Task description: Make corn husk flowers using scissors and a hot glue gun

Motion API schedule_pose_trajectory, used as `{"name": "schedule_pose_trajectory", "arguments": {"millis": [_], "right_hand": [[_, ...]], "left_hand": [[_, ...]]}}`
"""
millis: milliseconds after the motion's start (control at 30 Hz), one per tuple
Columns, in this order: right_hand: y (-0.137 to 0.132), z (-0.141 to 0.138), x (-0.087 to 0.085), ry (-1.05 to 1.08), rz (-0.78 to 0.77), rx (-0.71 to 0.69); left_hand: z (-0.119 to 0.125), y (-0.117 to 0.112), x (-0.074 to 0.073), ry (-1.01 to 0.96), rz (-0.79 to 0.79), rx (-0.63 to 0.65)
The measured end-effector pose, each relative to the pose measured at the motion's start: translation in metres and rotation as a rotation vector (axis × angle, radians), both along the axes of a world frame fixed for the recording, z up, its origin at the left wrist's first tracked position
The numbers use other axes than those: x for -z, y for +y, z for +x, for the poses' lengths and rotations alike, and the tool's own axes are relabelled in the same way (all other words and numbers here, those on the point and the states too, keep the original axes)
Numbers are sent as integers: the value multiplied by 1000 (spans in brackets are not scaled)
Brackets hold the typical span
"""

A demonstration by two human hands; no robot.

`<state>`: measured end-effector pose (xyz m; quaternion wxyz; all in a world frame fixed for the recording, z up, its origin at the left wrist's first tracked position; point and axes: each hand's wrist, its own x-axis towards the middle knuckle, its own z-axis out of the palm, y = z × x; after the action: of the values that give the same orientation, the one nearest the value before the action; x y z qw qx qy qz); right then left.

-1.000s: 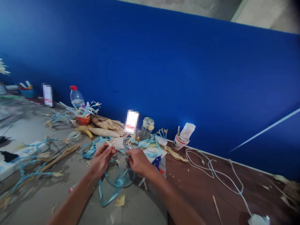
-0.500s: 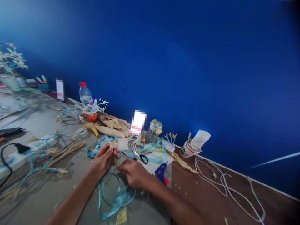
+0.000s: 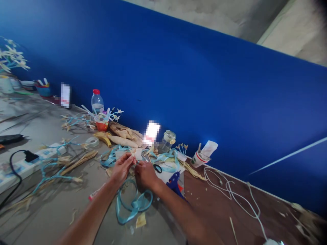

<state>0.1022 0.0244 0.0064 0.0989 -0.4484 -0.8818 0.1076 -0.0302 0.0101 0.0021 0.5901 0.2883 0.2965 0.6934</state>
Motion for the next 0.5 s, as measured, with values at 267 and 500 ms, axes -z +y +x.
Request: {"name": "schedule_pose_trajectory", "arguments": {"millis": [267,500], "right_hand": [[-3,31,-18,187,-279,213],[12,53,-31,150,-112,371]], "left_hand": [[1,5,4,-4,-24,-29],[4,5,5,15,-48,-30]]}}
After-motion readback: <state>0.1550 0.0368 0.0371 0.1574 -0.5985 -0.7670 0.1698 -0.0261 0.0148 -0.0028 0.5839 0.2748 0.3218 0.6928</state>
